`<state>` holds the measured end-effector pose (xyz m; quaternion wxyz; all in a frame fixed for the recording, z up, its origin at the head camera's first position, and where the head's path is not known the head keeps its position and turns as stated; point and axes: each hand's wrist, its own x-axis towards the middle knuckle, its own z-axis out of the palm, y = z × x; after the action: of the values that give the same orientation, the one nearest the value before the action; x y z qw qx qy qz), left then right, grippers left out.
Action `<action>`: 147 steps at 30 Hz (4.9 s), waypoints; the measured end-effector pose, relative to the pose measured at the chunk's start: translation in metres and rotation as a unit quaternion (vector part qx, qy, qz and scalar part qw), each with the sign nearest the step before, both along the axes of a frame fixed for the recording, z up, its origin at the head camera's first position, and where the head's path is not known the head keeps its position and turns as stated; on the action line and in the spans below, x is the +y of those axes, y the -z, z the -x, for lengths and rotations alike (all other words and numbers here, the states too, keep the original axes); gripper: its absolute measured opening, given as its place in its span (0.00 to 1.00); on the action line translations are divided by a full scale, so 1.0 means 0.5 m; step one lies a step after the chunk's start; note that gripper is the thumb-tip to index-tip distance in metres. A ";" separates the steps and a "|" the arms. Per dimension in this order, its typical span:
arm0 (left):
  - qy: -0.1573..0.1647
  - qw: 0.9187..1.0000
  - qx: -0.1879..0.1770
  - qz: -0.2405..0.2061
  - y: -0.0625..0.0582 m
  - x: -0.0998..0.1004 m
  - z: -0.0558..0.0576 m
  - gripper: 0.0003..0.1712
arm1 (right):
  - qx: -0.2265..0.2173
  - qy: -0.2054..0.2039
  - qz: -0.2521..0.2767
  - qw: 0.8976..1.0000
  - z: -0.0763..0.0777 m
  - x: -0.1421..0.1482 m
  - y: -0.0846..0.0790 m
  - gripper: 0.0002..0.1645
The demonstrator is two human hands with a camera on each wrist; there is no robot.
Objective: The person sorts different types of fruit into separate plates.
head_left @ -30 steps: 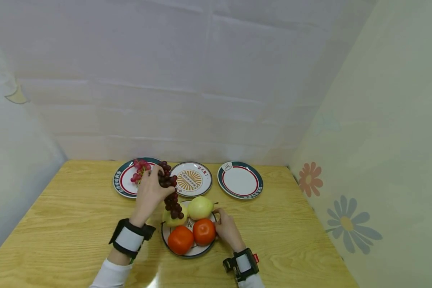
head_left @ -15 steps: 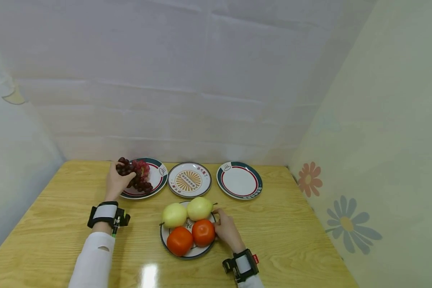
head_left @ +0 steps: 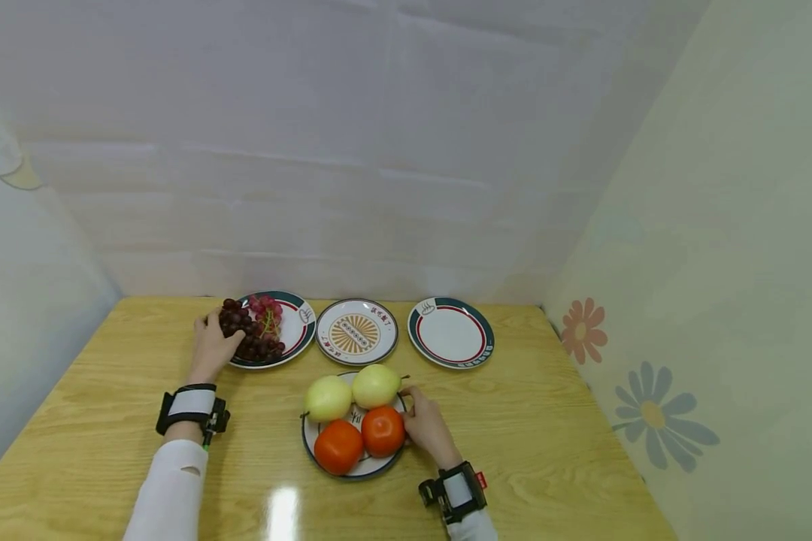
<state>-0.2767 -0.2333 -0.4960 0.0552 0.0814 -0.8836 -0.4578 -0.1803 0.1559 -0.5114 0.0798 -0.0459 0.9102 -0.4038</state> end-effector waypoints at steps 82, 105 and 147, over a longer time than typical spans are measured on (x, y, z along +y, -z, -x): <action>0.193 0.963 0.061 0.179 -0.066 0.307 -0.232 0.34 | 0.103 -0.140 -0.207 0.963 0.324 -0.064 -0.104 0.47; 0.148 0.925 0.084 0.340 0.015 0.278 -0.231 0.06 | 0.094 -0.148 -0.226 0.958 0.325 -0.053 -0.082 0.51; 0.164 0.930 0.051 0.326 0.015 0.270 -0.228 0.06 | 0.246 -0.272 -0.312 0.876 0.234 -0.103 -0.115 0.37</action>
<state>-0.1626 -0.0984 -0.5037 0.0474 -0.1103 -0.9812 -0.1509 -0.2971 0.1044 -0.4540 -0.0300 -0.3622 0.9309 -0.0371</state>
